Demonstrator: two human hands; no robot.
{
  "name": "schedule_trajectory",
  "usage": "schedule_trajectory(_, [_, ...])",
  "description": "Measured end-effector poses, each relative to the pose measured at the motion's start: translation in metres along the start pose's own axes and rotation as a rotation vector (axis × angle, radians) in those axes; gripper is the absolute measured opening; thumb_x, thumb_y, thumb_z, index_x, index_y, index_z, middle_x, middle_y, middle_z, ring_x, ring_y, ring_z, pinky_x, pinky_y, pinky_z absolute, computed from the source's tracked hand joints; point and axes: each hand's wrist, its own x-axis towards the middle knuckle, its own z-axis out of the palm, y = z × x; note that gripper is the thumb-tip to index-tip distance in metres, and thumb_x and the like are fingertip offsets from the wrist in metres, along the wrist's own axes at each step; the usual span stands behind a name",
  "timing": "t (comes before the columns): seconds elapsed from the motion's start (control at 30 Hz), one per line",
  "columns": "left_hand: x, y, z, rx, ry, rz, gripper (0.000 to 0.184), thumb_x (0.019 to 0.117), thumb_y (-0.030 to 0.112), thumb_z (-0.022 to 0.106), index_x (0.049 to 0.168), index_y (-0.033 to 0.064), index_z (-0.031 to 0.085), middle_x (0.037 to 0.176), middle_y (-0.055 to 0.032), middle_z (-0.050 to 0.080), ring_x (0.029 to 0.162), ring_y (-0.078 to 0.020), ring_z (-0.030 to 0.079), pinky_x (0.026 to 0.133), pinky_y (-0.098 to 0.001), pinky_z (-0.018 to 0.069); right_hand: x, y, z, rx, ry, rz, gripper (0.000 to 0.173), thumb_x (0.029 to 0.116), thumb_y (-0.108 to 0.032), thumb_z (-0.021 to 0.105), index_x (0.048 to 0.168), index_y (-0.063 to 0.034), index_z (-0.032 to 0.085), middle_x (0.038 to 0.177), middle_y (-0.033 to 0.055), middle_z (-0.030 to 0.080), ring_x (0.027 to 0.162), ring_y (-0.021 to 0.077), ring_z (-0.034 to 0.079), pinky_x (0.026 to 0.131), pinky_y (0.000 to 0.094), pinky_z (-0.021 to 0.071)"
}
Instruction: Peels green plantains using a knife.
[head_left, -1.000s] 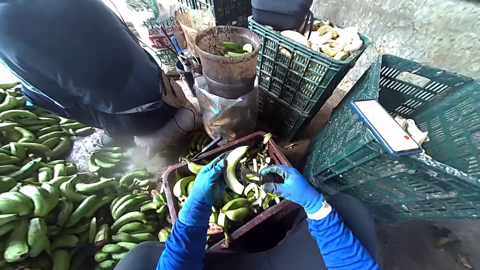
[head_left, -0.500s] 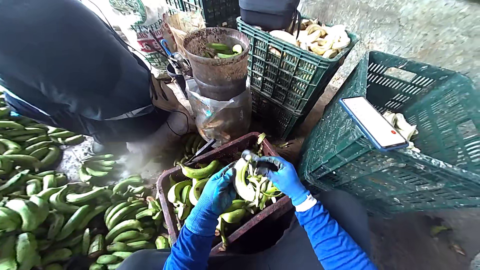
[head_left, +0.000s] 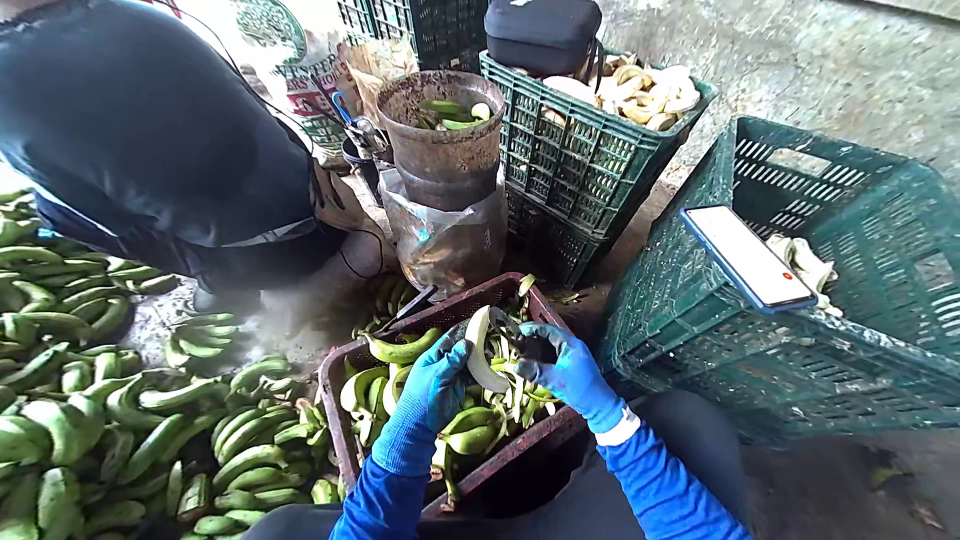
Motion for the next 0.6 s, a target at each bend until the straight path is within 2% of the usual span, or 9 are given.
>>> schedule_trajectory(0.07, [0.002,-0.004,0.004,-0.005,0.016,-0.006,0.046,0.1035,0.014,0.055,0.146,0.0002,0.046,0.116,-0.0209,0.067,0.096,-0.0282,0.070,0.085,-0.0447,0.0610,-0.006,-0.004,0.012,-0.038,-0.067,-0.009,0.085,0.0681,-0.043,0.094,0.139,-0.0084,0.062,0.126,0.0054,0.068,0.113,0.0141,0.066,0.098,0.0371,0.0585])
schedule_trajectory(0.17, [0.004,-0.014,0.012,0.041,0.137,-0.033,0.044,0.0998,0.016,0.061,0.142,0.0039,0.052,0.107,-0.0141,0.070,0.089,-0.0214,0.070,0.078,-0.0395,0.0611,-0.014,-0.001,0.030,-0.315,-0.070,-0.024,0.078,0.0733,-0.041,0.089,0.144,-0.0214,0.062,0.128,0.0008,0.069,0.118,0.0134,0.065,0.103,0.0400,0.0557])
schedule_trajectory(0.23, [-0.002,-0.013,0.013,0.010,0.175,-0.041,0.038,0.1024,0.015,0.055,0.138,0.0022,0.055,0.104,-0.0151,0.070,0.087,-0.0229,0.070,0.076,-0.0413,0.0614,-0.017,0.003,0.040,-0.366,-0.020,-0.045,0.071,0.0757,-0.041,0.086,0.141,-0.0223,0.065,0.127,0.0010,0.071,0.119,0.0147,0.066,0.103,0.0412,0.0557])
schedule_trajectory(0.33, [-0.009,0.003,0.012,-0.055,0.120,-0.066,0.035,0.1098,0.023,0.036,0.130,0.0019,0.056,0.099,-0.0173,0.070,0.083,-0.0283,0.070,0.074,-0.0483,0.0614,-0.024,-0.018,0.036,-0.265,0.093,-0.123,0.063,0.0765,-0.030,0.086,0.135,-0.0137,0.068,0.123,0.0055,0.072,0.115,0.0166,0.068,0.101,0.0409,0.0569])
schedule_trajectory(0.4, [-0.010,0.015,0.006,0.006,0.029,-0.015,0.039,0.1102,0.027,0.031,0.132,0.0058,0.056,0.098,-0.0134,0.072,0.084,-0.0271,0.072,0.076,-0.0480,0.0619,-0.033,-0.054,0.016,-0.224,0.233,-0.342,0.060,0.0745,-0.024,0.088,0.129,-0.0067,0.070,0.118,0.0092,0.073,0.110,0.0183,0.069,0.097,0.0396,0.0588])
schedule_trajectory(0.47, [-0.012,0.025,-0.004,0.065,-0.012,0.051,0.038,0.1111,0.027,0.030,0.137,0.0083,0.050,0.102,-0.0090,0.073,0.089,-0.0247,0.073,0.081,-0.0459,0.0626,-0.049,-0.104,-0.021,-0.268,0.435,-0.592,0.055,0.0738,-0.023,0.089,0.123,-0.0055,0.072,0.110,0.0091,0.073,0.100,0.0176,0.069,0.090,0.0376,0.0603])
schedule_trajectory(0.53, [-0.012,0.026,-0.023,0.053,-0.050,0.099,0.039,0.1099,0.030,0.037,0.140,0.0078,0.050,0.106,-0.0108,0.073,0.093,-0.0284,0.073,0.084,-0.0500,0.0612,-0.070,-0.148,-0.071,-0.345,0.735,-0.738,0.042,0.0815,-0.025,0.085,0.118,-0.0095,0.070,0.103,0.0021,0.073,0.089,0.0102,0.069,0.078,0.0302,0.0626])
schedule_trajectory(0.57, [-0.013,0.029,-0.026,0.048,-0.027,0.097,0.039,0.1090,0.031,0.037,0.136,0.0070,0.052,0.103,-0.0106,0.073,0.090,-0.0282,0.073,0.082,-0.0501,0.0615,-0.076,-0.163,-0.102,-0.387,0.894,-0.785,0.041,0.0839,-0.024,0.083,0.118,-0.0075,0.068,0.100,0.0001,0.072,0.084,0.0077,0.069,0.071,0.0275,0.0624])
schedule_trajectory(0.6, [-0.016,0.032,-0.025,0.033,-0.002,0.089,0.037,0.1084,0.030,0.037,0.131,0.0059,0.054,0.101,-0.0109,0.072,0.088,-0.0282,0.072,0.081,-0.0502,0.0607,-0.082,-0.171,-0.137,-0.438,0.999,-0.807,0.044,0.0865,-0.021,0.080,0.122,-0.0028,0.063,0.106,0.0034,0.070,0.089,0.0106,0.068,0.074,0.0297,0.0615])
